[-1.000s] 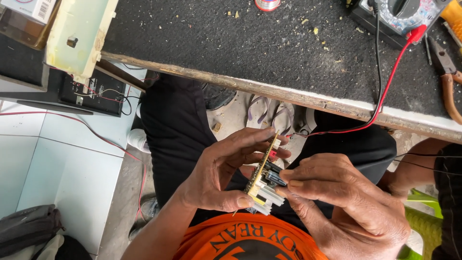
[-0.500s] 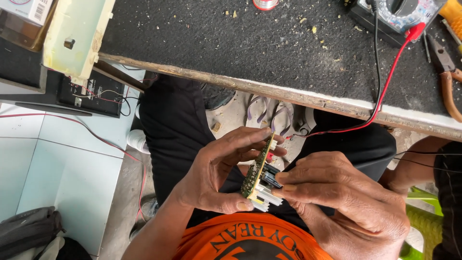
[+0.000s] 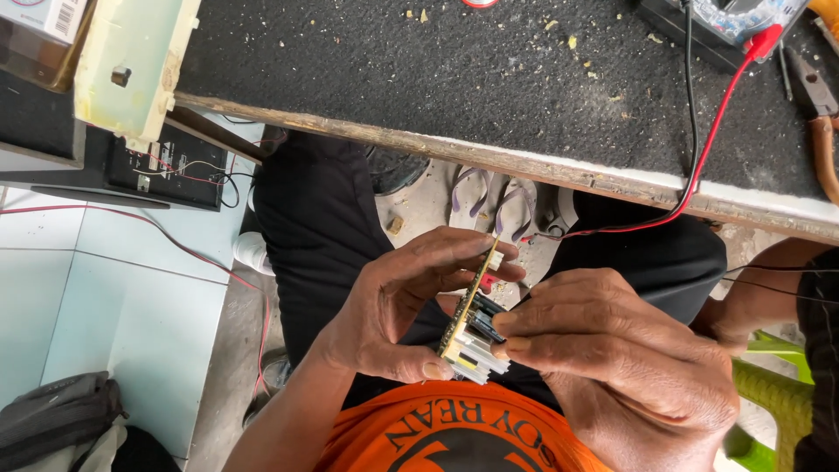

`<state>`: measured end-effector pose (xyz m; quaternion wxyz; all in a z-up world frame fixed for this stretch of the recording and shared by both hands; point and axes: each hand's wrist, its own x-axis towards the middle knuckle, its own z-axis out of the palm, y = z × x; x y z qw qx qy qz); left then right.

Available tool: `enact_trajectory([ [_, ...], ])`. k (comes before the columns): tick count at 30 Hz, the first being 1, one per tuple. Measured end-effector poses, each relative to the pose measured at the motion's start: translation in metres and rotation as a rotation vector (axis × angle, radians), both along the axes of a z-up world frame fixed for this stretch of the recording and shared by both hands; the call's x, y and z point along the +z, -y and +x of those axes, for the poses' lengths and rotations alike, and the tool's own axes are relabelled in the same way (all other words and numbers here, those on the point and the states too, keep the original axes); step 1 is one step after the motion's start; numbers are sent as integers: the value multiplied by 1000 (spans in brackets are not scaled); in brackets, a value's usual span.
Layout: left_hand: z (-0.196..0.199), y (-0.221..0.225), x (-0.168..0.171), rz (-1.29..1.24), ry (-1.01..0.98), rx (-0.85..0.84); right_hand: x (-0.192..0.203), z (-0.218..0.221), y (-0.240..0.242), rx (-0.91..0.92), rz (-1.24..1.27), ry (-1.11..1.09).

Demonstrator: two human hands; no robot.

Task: Soldering a component onto a circuit board at a repair bench.

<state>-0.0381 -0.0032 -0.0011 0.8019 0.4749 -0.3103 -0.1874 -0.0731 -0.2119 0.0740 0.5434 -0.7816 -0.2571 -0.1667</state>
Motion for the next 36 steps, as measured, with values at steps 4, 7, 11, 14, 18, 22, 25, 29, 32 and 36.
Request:
enact_trajectory([
  [4, -2, -1, 0, 1, -22, 3, -5, -1, -1, 2, 24, 27],
  [7, -1, -1, -1, -28, -11, -4, -3, -2, -1, 14, 17, 1],
  [11, -1, -2, -2, -31, -9, -1, -5, -2, 2, 41, 30, -1],
  [14, -1, -2, -4, -44, -13, -12, -5, -1, -1, 41, 55, -5],
  [18, 1, -2, 4, -34, -26, -15, -3, -1, -5, -24, 97, -8],
  [22, 2, -2, 18, -3, -44, 8, 3, -2, -7, -90, 132, -19],
  [25, 3, -1, 25, -1, -37, -7, 7, -3, -7, -112, 187, -31],
  [29, 3, 0, 31, 31, -49, -42, 9, -2, -1, -71, 205, -17],
  [32, 4, 2, 32, -1, -77, -86, 8, -3, 2, -76, 224, 3],
  [36, 5, 4, 33, 1, -35, -88, 8, -5, 6, -50, 219, 23],
])
